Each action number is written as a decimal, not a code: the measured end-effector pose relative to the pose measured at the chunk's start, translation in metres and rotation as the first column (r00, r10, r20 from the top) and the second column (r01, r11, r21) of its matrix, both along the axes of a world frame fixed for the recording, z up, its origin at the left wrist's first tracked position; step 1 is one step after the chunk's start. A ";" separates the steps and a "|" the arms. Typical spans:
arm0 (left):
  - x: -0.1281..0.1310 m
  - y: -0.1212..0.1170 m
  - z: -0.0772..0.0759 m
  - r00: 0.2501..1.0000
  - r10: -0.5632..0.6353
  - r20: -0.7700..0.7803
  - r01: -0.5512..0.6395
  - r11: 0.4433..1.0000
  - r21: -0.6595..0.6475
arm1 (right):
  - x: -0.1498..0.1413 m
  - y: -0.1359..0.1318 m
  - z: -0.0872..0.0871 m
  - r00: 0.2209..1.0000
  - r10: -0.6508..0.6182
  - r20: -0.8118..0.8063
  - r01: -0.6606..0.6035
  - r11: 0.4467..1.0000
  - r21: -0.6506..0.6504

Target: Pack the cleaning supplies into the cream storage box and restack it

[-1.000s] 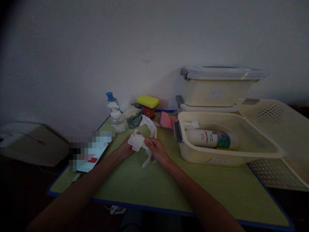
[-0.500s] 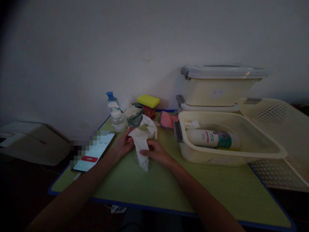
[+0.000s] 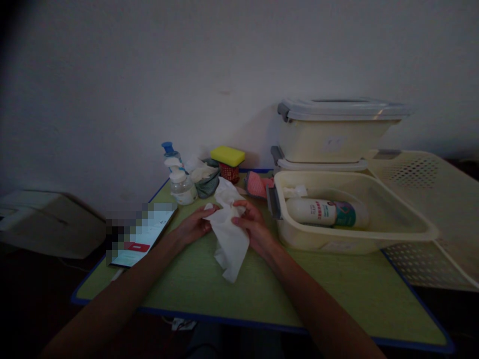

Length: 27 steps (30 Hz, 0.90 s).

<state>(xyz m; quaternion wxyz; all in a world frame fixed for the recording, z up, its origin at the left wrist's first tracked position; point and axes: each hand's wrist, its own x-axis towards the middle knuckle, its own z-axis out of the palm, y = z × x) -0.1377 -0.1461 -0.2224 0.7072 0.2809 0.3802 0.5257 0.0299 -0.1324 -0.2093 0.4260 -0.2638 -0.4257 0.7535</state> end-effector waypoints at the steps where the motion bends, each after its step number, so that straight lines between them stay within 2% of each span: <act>1: -0.001 -0.001 -0.001 0.999 -0.034 -0.010 0.035 0.999 0.015 | 0.001 0.000 0.000 1.000 0.016 0.002 -0.016 1.000 0.007; 4: -0.006 -0.002 -0.004 0.990 -0.141 -0.028 0.143 0.988 0.051 | 0.003 0.000 0.001 0.998 0.064 0.001 -0.064 0.997 0.045; 12: -0.010 0.001 -0.005 0.972 -0.234 -0.025 0.235 0.962 0.140 | 0.007 -0.001 0.004 0.995 0.099 0.019 -0.101 0.989 0.104; 16: -0.007 0.002 -0.002 0.967 -0.246 -0.068 0.254 0.950 0.182 | 0.009 0.000 0.006 0.995 0.091 0.033 -0.094 0.989 0.112; 21: -0.006 0.001 -0.004 0.969 -0.232 -0.090 0.242 0.962 0.130 | 0.010 0.000 0.005 0.997 0.070 0.025 -0.072 0.993 0.090; 27: -0.002 -0.003 -0.008 0.969 -0.191 -0.155 0.202 0.978 0.057 | 0.005 0.000 -0.002 0.980 0.180 0.081 -0.187 0.978 0.089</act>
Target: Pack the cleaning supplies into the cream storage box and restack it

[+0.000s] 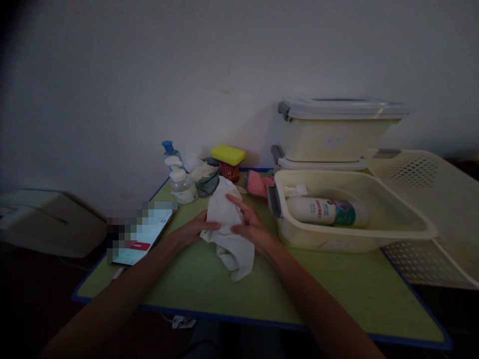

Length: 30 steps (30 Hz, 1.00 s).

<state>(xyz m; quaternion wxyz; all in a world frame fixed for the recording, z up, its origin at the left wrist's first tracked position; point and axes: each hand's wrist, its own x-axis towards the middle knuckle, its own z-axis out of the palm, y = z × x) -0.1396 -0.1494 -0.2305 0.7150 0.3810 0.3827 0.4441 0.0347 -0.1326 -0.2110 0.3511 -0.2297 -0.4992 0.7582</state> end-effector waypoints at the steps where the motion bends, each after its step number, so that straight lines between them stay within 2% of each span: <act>1: 0.001 0.000 0.000 1.000 0.013 -0.008 -0.013 1.000 -0.010 | 0.000 0.000 -0.001 1.000 -0.005 0.000 0.005 1.000 0.004; 5: 0.004 0.000 0.003 0.998 0.056 -0.025 -0.057 0.998 -0.039 | 0.000 0.003 -0.001 0.998 -0.056 -0.012 0.056 0.998 0.007; 12: 0.003 0.001 0.003 0.999 0.033 0.005 -0.033 0.999 -0.025 | -0.001 0.003 -0.002 0.996 -0.081 -0.029 0.081 0.997 -0.010; 18: 0.001 0.000 0.007 0.995 0.094 0.045 -0.094 0.996 -0.010 | 0.000 0.013 -0.008 0.972 -0.229 -0.056 0.226 0.973 -0.045; 23: 0.001 0.003 0.006 0.986 0.163 0.030 -0.163 0.987 0.007 | 0.000 0.014 -0.009 0.956 -0.292 -0.008 0.292 0.956 -0.007; 25: -0.001 0.004 0.004 0.983 0.181 0.018 -0.181 0.983 0.005 | 0.000 0.013 -0.009 0.953 -0.300 0.034 0.299 0.953 0.043; 27: -0.002 0.005 0.001 0.976 0.217 0.006 -0.217 0.976 0.001 | 0.000 0.013 -0.011 0.937 -0.331 0.110 0.311 0.936 0.166; 30: -0.004 0.006 0.000 0.967 0.254 -0.015 -0.253 0.966 0.046 | -0.001 0.015 -0.012 0.864 -0.454 0.219 0.333 0.840 0.429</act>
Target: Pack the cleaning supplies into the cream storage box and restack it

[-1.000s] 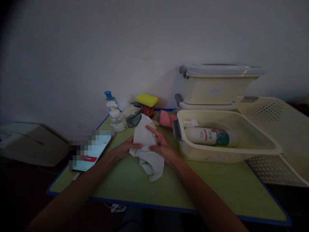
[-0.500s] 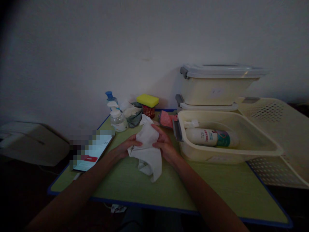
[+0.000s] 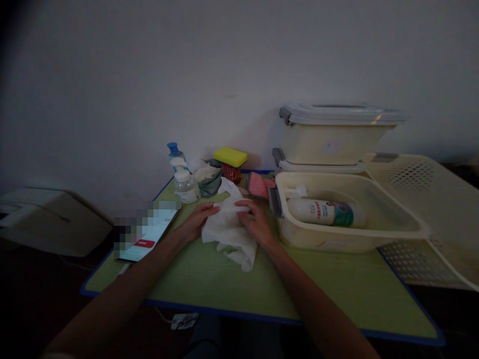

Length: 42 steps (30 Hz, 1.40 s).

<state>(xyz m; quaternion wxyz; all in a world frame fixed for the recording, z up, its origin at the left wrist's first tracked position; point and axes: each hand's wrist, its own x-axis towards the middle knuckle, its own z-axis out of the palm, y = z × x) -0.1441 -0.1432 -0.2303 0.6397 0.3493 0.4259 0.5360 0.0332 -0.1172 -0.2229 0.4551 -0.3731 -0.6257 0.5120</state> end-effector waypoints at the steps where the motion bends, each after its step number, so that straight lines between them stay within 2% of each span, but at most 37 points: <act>1: -0.001 0.000 0.001 0.999 0.006 -0.032 -0.005 1.000 0.025 | -0.001 0.000 0.001 0.998 -0.040 0.056 0.037 0.997 0.064; 3: -0.006 0.001 0.008 0.991 0.034 -0.129 -0.022 0.996 0.088 | -0.005 0.000 0.007 0.983 -0.119 0.138 0.096 0.982 0.165; 6: -0.015 0.002 0.028 0.942 0.143 -0.304 -0.085 0.977 0.196 | -0.014 -0.004 0.028 0.953 -0.194 0.233 0.127 0.953 0.276; 9: -0.024 0.005 0.059 0.854 0.256 -0.454 -0.145 0.953 0.265 | -0.024 -0.005 0.061 0.927 -0.216 0.307 0.099 0.929 0.356; 11: -0.028 0.008 0.083 0.822 0.295 -0.486 -0.151 0.938 0.313 | -0.030 -0.003 0.086 0.902 -0.259 0.346 0.091 0.896 0.434; 13: -0.029 0.009 0.109 0.791 0.397 -0.465 -0.199 0.887 0.417 | -0.033 -0.001 0.112 0.896 -0.304 0.323 0.101 0.849 0.518; 15: -0.029 0.005 0.131 0.793 0.471 -0.386 -0.220 0.813 0.539 | -0.033 -0.003 0.135 0.914 -0.317 0.253 0.113 0.798 0.592; 17: -0.030 -0.005 0.145 0.794 0.510 -0.331 -0.206 0.738 0.642 | -0.027 -0.010 0.152 0.942 -0.273 0.197 0.075 0.740 0.668; 18: -0.032 -0.012 0.147 0.790 0.515 -0.332 -0.183 0.715 0.674 | -0.022 -0.016 0.156 0.949 -0.236 0.208 0.022 0.709 0.705; 19: -0.033 -0.021 0.145 0.783 0.518 -0.344 -0.160 0.702 0.694 | -0.015 -0.023 0.156 0.950 -0.199 0.240 -0.048 0.668 0.743; 21: -0.037 -0.040 0.127 0.745 0.523 -0.414 -0.105 0.705 0.702 | -0.001 -0.037 0.145 0.929 -0.158 0.334 -0.189 0.573 0.797; 22: -0.038 -0.049 0.113 0.722 0.503 -0.475 -0.054 0.725 0.687 | 0.006 -0.045 0.133 0.908 -0.116 0.403 -0.286 0.533 0.796; 24: -0.038 -0.067 0.076 0.649 0.436 -0.624 0.055 0.791 0.610 | 0.019 -0.059 0.101 0.833 0.015 0.553 -0.488 0.491 0.722; 26: -0.035 -0.083 0.038 0.579 0.339 -0.742 0.115 0.867 0.485 | 0.030 -0.070 0.065 0.728 0.127 0.673 -0.628 0.515 0.583; 28: -0.030 -0.096 0.010 0.546 0.205 -0.812 0.166 0.924 0.345 | 0.037 -0.079 0.036 0.686 0.156 0.710 -0.647 0.577 0.498; 29: -0.028 -0.101 0.001 0.536 0.174 -0.826 0.184 0.931 0.316 | 0.039 -0.082 0.025 0.684 0.159 0.712 -0.637 0.606 0.476; 30: -0.025 -0.106 -0.003 0.525 0.154 -0.837 0.200 0.933 0.298 | 0.041 -0.084 0.018 0.701 0.154 0.697 -0.613 0.630 0.477; 32: -0.019 -0.115 -0.001 0.505 0.134 -0.853 0.234 0.929 0.285 | 0.040 -0.087 0.012 0.767 0.125 0.629 -0.528 0.679 0.510; 35: -0.008 -0.125 0.014 0.496 0.100 -0.863 0.314 0.906 0.285 | 0.033 -0.086 0.016 0.877 0.078 0.474 -0.361 0.758 0.543; 37: 0.000 -0.129 0.023 0.505 0.075 -0.860 0.349 0.893 0.283 | 0.025 -0.085 0.023 0.920 0.030 0.391 -0.256 0.802 0.540; 39: 0.006 -0.130 0.028 0.520 0.078 -0.851 0.336 0.897 0.287 | 0.018 -0.084 0.029 0.935 -0.028 0.352 -0.179 0.821 0.542; 42: 0.010 -0.124 0.036 0.538 0.149 -0.830 0.224 0.924 0.311 | 0.010 -0.083 0.042 0.942 -0.107 0.320 -0.089 0.836 0.541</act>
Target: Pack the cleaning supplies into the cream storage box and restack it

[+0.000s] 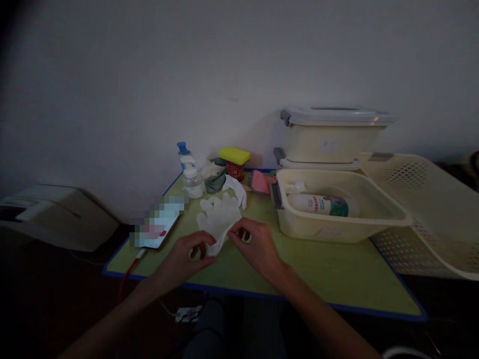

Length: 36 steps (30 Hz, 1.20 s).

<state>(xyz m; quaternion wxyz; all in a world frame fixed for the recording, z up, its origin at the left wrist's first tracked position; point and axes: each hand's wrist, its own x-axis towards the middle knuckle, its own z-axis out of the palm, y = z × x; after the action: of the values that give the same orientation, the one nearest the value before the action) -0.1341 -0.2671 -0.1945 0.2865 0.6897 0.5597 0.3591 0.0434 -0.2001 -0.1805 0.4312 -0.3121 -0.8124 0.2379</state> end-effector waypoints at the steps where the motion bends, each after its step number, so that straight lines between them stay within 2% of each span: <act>1: -0.001 0.003 0.005 0.999 0.044 0.020 -0.044 0.999 0.010 | -0.001 0.000 0.006 1.000 -0.022 -0.014 0.022 1.000 -0.014; 4: -0.007 0.010 0.029 0.984 0.120 0.128 -0.129 0.990 0.061 | -0.001 0.000 0.027 0.994 -0.032 -0.108 0.024 0.997 -0.079; 7: -0.012 0.013 0.060 0.964 0.118 0.238 -0.155 0.978 0.143 | 0.003 -0.001 0.051 0.979 0.025 -0.201 -0.047 0.993 -0.108; 11: -0.011 0.012 0.101 0.931 0.148 0.333 -0.226 0.951 0.211 | 0.009 -0.002 0.081 0.970 0.093 -0.224 -0.120 0.987 -0.108; 15: -0.007 0.013 0.126 0.925 0.136 0.356 -0.248 0.924 0.292 | 0.013 -0.004 0.107 0.946 0.131 -0.298 -0.181 0.972 -0.147; 17: -0.007 0.017 0.129 0.925 0.127 0.357 -0.250 0.912 0.325 | 0.013 -0.002 0.113 0.931 0.130 -0.341 -0.192 0.969 -0.156; 19: -0.009 0.027 0.125 0.926 0.117 0.360 -0.241 0.915 0.323 | 0.010 0.004 0.110 0.927 0.116 -0.358 -0.191 0.964 -0.182; 24: -0.015 0.072 0.106 0.924 0.102 0.368 -0.178 0.968 0.179 | -0.008 0.041 0.085 0.928 0.038 -0.371 -0.149 0.950 -0.275; 26: -0.017 0.090 0.108 0.921 0.120 0.370 -0.191 0.968 0.161 | -0.018 0.057 0.084 0.931 0.015 -0.365 -0.113 0.962 -0.248; 28: -0.019 0.101 0.121 0.912 0.145 0.383 -0.245 0.943 0.227 | -0.025 0.066 0.095 0.918 -0.013 -0.397 -0.060 0.983 -0.172; 31: -0.021 0.097 0.148 0.935 0.086 0.345 -0.234 0.879 0.415 | -0.028 0.062 0.123 0.902 -0.001 -0.432 -0.014 0.999 -0.033; 33: -0.022 0.085 0.158 0.955 0.075 0.288 -0.211 0.851 0.480 | -0.024 0.050 0.132 0.916 0.027 -0.400 -0.010 0.999 0.044; 35: -0.025 0.071 0.150 0.967 0.073 0.243 -0.189 0.846 0.499 | -0.020 0.036 0.124 0.937 0.047 -0.345 -0.033 0.998 0.048; 36: -0.027 0.064 0.139 0.974 0.072 0.213 -0.168 0.862 0.478 | -0.017 0.029 0.112 0.949 0.061 -0.311 -0.055 0.998 0.028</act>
<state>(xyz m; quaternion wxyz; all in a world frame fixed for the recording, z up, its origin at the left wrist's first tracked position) -0.1612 -0.2027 -0.0558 0.1292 0.6666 0.4621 0.5705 0.0262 -0.1715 -0.0682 0.5498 -0.2424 -0.7453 0.2889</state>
